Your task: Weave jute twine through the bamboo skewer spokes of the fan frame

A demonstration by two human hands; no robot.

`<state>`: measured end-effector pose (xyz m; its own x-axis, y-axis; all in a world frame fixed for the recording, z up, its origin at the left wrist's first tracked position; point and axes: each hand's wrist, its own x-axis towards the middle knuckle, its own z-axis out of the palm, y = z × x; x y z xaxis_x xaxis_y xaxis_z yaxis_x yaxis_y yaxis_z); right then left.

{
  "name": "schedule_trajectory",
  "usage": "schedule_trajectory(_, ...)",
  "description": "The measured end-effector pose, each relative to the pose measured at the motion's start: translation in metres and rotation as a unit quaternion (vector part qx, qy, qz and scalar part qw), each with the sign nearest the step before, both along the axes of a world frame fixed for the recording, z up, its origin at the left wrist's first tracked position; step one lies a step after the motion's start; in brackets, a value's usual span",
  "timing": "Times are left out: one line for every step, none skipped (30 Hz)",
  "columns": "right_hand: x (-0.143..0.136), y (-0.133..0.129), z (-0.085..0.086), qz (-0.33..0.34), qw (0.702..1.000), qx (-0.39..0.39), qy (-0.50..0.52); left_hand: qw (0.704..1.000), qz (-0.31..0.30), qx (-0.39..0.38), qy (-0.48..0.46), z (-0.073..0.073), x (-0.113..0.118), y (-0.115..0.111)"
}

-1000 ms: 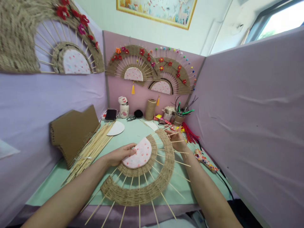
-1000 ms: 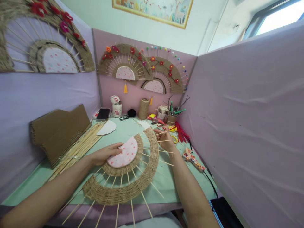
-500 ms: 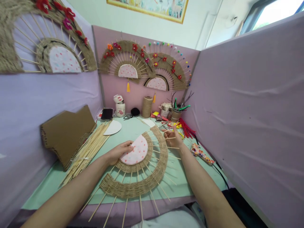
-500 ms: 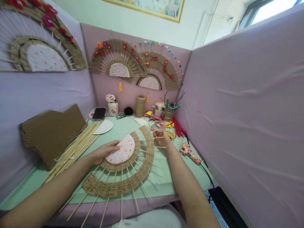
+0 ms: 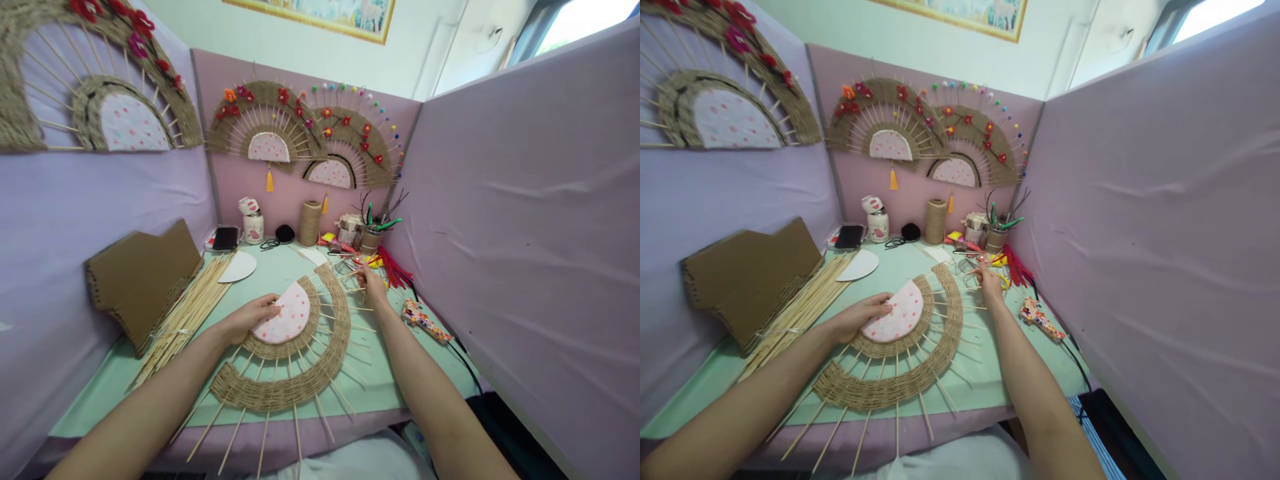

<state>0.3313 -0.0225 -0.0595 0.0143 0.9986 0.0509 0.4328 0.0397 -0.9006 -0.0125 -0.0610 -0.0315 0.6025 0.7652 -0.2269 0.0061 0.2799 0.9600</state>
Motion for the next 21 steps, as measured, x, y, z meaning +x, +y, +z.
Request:
schedule_trajectory(0.000, 0.000, -0.001, -0.060, 0.998, 0.023, 0.023, 1.000, -0.001, 0.000, -0.001, 0.000, 0.000, 0.000)
schedule_trajectory(-0.001, -0.001, -0.002, -0.120, 0.991, 0.042, 0.051, 1.000, -0.002, 0.001, 0.000, 0.000, 0.000, 0.000)
schedule_trajectory(-0.003, -0.002, -0.002, -0.168, 0.981, 0.056, 0.075, 1.000, -0.003, 0.002, 0.000, 0.001, 0.000, -0.001)
schedule_trajectory(-0.004, -0.002, -0.003, -0.196, 0.974, 0.066, 0.093, 1.000, -0.003, 0.003, 0.001, 0.001, 0.000, -0.001)
schedule_trajectory(-0.006, -0.003, -0.003, -0.210, 0.969, 0.074, 0.109, 1.000, -0.003, 0.004, 0.002, 0.001, 0.000, -0.001)
schedule_trajectory(-0.007, -0.003, -0.003, -0.216, 0.964, 0.086, 0.127, 1.000, -0.002, 0.004, 0.003, 0.001, 0.000, -0.001)
schedule_trajectory(-0.008, -0.004, -0.003, -0.221, 0.958, 0.103, 0.148, 1.000, -0.001, 0.004, 0.004, 0.001, 0.000, -0.001)
schedule_trajectory(-0.009, -0.004, -0.002, -0.225, 0.951, 0.123, 0.171, 1.000, 0.000, 0.004, 0.005, 0.001, 0.000, -0.001)
schedule_trajectory(-0.010, -0.004, -0.002, -0.229, 0.944, 0.143, 0.193, 1.000, 0.001, 0.004, 0.007, 0.001, 0.001, -0.001)
schedule_trajectory(-0.010, -0.004, -0.002, -0.229, 0.936, 0.160, 0.213, 1.000, 0.001, 0.003, 0.008, 0.001, 0.001, -0.001)
schedule_trajectory(-0.010, -0.004, -0.002, -0.227, 0.930, 0.173, 0.229, 1.000, 0.003, 0.003, 0.009, 0.001, 0.001, -0.002)
schedule_trajectory(-0.010, -0.004, -0.002, -0.224, 0.927, 0.182, 0.241, 1.000, 0.004, 0.002, 0.010, 0.002, 0.001, -0.002)
schedule_trajectory(-0.010, -0.004, -0.003, -0.218, 0.925, 0.186, 0.249, 1.000, 0.005, 0.002, 0.010, 0.002, 0.001, -0.002)
schedule_trajectory(-0.010, -0.004, -0.003, -0.212, 0.925, 0.187, 0.252, 1.000, 0.007, 0.002, 0.009, 0.002, 0.000, -0.002)
schedule_trajectory(-0.010, -0.004, -0.003, -0.207, 0.926, 0.190, 0.254, 1.000, 0.007, 0.002, 0.009, 0.002, 0.000, -0.002)
schedule_trajectory(-0.010, -0.004, -0.004, -0.205, 0.925, 0.192, 0.256, 1.000, 0.007, 0.003, 0.009, 0.002, 0.000, -0.002)
schedule_trajectory(-0.010, -0.004, -0.004, -0.204, 0.924, 0.194, 0.259, 1.000, 0.006, 0.003, 0.009, 0.002, 0.000, -0.001)
schedule_trajectory(-0.009, -0.004, -0.004, -0.203, 0.923, 0.196, 0.263, 1.000, 0.006, 0.003, 0.009, 0.002, 0.000, -0.001)
schedule_trajectory(-0.009, -0.005, -0.004, -0.204, 0.921, 0.196, 0.267, 1.000, 0.006, 0.003, 0.009, 0.002, 0.000, -0.001)
schedule_trajectory(-0.009, -0.005, -0.004, -0.204, 0.921, 0.196, 0.269, 1.000, 0.005, 0.003, 0.009, 0.002, 0.000, -0.001)
schedule_trajectory(-0.009, -0.005, -0.003, -0.205, 0.920, 0.195, 0.270, 1.000, 0.005, 0.004, 0.009, 0.002, 0.000, -0.001)
